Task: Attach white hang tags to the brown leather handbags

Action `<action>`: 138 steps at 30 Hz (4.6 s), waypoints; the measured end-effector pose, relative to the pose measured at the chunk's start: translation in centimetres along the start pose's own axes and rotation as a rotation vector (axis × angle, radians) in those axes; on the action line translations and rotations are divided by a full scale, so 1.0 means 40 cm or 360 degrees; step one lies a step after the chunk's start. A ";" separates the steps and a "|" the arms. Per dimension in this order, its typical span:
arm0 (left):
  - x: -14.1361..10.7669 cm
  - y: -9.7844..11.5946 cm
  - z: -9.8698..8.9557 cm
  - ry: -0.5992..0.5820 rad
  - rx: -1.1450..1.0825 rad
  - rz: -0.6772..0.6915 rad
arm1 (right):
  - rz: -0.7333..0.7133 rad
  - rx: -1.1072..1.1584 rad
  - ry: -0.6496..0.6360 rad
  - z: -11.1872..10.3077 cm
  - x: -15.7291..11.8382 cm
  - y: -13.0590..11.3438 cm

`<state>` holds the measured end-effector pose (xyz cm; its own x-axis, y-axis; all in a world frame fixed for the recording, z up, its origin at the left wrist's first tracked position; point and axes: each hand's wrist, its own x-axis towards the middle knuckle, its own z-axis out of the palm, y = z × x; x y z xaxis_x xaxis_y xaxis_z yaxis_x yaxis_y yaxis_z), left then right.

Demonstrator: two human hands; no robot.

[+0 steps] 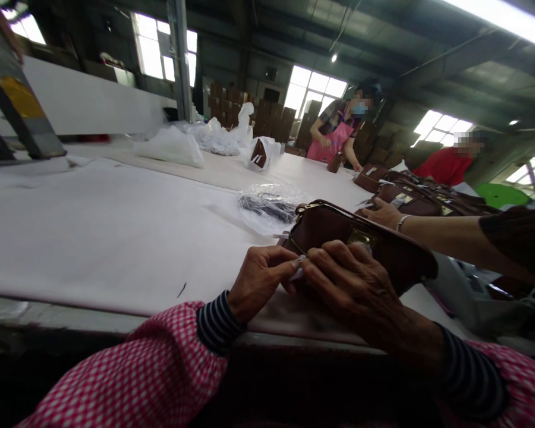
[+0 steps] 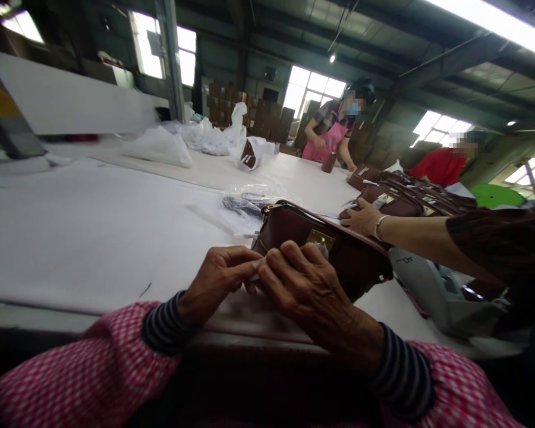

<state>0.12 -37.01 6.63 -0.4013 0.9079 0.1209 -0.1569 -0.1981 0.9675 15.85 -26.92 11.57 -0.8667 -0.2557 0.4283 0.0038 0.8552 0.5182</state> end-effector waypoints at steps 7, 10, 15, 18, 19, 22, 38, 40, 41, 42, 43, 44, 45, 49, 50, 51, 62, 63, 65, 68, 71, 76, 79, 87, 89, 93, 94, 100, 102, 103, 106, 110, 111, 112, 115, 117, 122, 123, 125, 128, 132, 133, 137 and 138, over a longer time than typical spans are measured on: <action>0.003 0.000 -0.002 -0.0003 0.0026 0.0074 | -0.0076 -0.0088 0.0132 0.039 -0.012 -0.001; 0.004 -0.013 -0.007 -0.0034 0.0094 0.0152 | -0.0055 -0.0054 0.0132 0.038 -0.009 0.002; 0.004 -0.023 -0.009 -0.0046 0.0220 0.0218 | 0.0029 -0.0011 0.0055 0.028 0.002 0.002; 0.000 -0.015 -0.011 -0.0045 0.0407 0.0271 | 0.0086 -0.0007 -0.0027 0.021 0.014 -0.001; -0.002 -0.011 -0.012 -0.0043 0.0491 0.0301 | 0.0103 -0.0009 -0.0049 0.019 0.019 -0.001; -0.007 -0.004 -0.015 -0.0043 0.0696 0.0403 | 0.0130 -0.0013 -0.0109 0.015 0.033 0.001; 0.003 -0.006 -0.015 -0.0117 0.0167 0.0182 | 0.0069 0.0153 -0.0053 -0.007 0.024 0.009; 0.007 -0.003 -0.016 -0.0117 0.0095 0.0127 | -0.0009 0.0045 0.0011 0.007 0.020 0.007; 0.008 -0.002 -0.015 -0.0114 0.0084 0.0117 | -0.0043 0.0007 0.0046 0.013 0.018 0.007; 0.009 -0.003 -0.014 -0.0108 0.0083 0.0116 | -0.0071 -0.0015 0.0073 0.019 0.015 0.007; 0.008 -0.004 -0.013 -0.0101 0.0093 0.0118 | -0.0089 -0.0027 0.0096 0.024 0.012 0.008; 0.006 -0.007 -0.010 -0.0088 0.0106 0.0129 | -0.0098 -0.0031 0.0113 0.027 0.009 0.009; 0.003 -0.011 -0.006 -0.0066 0.0122 0.0150 | -0.0102 -0.0029 0.0121 0.030 0.006 0.011; -0.020 -0.035 0.015 0.0100 0.0275 0.0266 | -0.0147 0.0015 0.0173 0.030 -0.002 0.019; -0.026 -0.039 0.020 0.0147 0.0329 0.0294 | -0.0175 0.0039 0.0194 0.029 -0.003 0.021; -0.031 -0.043 0.025 0.0188 0.0376 0.0314 | -0.0199 0.0065 0.0211 0.029 -0.003 0.024; -0.038 -0.045 0.032 0.0308 0.0268 0.0246 | -0.0256 0.0127 0.0253 0.043 -0.018 0.037; -0.040 -0.046 0.031 0.0288 0.0248 0.0245 | -0.0259 0.0138 0.0250 0.043 -0.018 0.037; -0.041 -0.046 0.029 0.0240 0.0198 0.0240 | -0.0259 0.0163 0.0231 0.041 -0.017 0.038; -0.038 -0.043 0.024 0.0190 0.0081 0.0169 | -0.0259 0.0172 0.0190 0.040 -0.015 0.038; -0.034 -0.042 0.019 0.0179 0.0006 0.0084 | -0.0256 0.0164 0.0178 0.040 -0.013 0.038; -0.037 -0.047 0.019 0.0189 0.0043 0.0053 | -0.0254 0.0149 0.0199 0.038 -0.012 0.036; -0.039 -0.047 0.020 0.0213 0.0047 0.0021 | -0.0250 0.0141 0.0186 0.035 -0.009 0.034; -0.028 -0.058 0.015 0.0185 -0.0104 -0.0116 | -0.0249 0.0105 0.0141 0.031 -0.003 0.030; -0.028 -0.059 0.016 0.0192 -0.0143 -0.0162 | -0.0253 0.0085 0.0124 0.033 -0.004 0.027; -0.027 -0.055 0.016 0.0205 -0.0158 -0.0308 | -0.0300 0.0033 0.0151 0.039 -0.007 0.019; -0.026 -0.053 0.016 0.0207 -0.0168 -0.0326 | -0.0307 0.0030 0.0164 0.041 -0.009 0.017; -0.005 -0.054 0.011 0.0121 -0.0368 -0.0355 | -0.0288 0.0031 0.0151 0.044 -0.013 0.014; 0.003 -0.056 0.012 0.0143 -0.0419 -0.0371 | -0.0283 0.0031 0.0171 0.042 -0.013 0.015; 0.006 -0.057 0.012 0.0166 -0.0446 -0.0370 | -0.0279 0.0027 0.0176 0.041 -0.012 0.016; 0.015 -0.058 0.012 0.0232 -0.0475 -0.0295 | -0.0249 0.0006 0.0154 0.039 -0.014 0.016; 0.023 -0.060 0.010 0.0252 -0.0392 -0.0150 | -0.0195 -0.0015 0.0157 0.040 -0.021 0.013; 0.024 -0.062 0.010 0.0252 -0.0355 -0.0109 | -0.0186 -0.0021 0.0157 0.041 -0.022 0.012; 0.025 -0.063 0.010 0.0252 -0.0314 -0.0066 | -0.0179 -0.0024 0.0154 0.041 -0.024 0.011; 0.023 -0.065 0.009 0.0252 -0.0203 0.0026 | -0.0151 -0.0028 0.0137 0.043 -0.025 0.009; 0.017 -0.060 0.008 0.0233 -0.0207 0.0027 | -0.0111 -0.0035 0.0127 0.043 -0.021 0.007; -0.001 -0.040 0.000 0.0183 -0.0293 -0.0012 | -0.0037 -0.0104 0.0114 0.038 0.003 -0.003; -0.003 -0.038 -0.003 0.0181 -0.0294 -0.0010 | -0.0034 -0.0106 0.0111 0.037 0.007 -0.005; -0.006 -0.036 -0.006 0.0174 -0.0301 -0.0023 | -0.0017 -0.0092 0.0115 0.036 0.012 -0.006; -0.005 -0.037 -0.010 0.0148 -0.0317 -0.0047 | 0.0033 -0.0060 0.0133 0.037 0.014 -0.007; 0.007 -0.036 -0.012 0.0099 -0.0311 0.0010 | 0.0091 0.0012 0.0131 0.040 0.014 -0.008; 0.011 -0.034 -0.012 0.0092 -0.0300 0.0032 | 0.0101 0.0024 0.0129 0.040 0.015 -0.009; 0.022 -0.028 -0.011 0.0092 -0.0153 0.0118 | 0.0113 0.0027 0.0143 0.040 0.021 -0.011; 0.024 -0.027 -0.011 0.0092 -0.0096 0.0144 | 0.0111 0.0033 0.0149 0.039 0.022 -0.011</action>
<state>-0.48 -36.09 5.58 -0.4676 0.8628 0.1923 -0.1711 -0.3018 0.9379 14.32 -26.83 10.57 -0.8144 -0.2352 0.5305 0.0514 0.8813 0.4697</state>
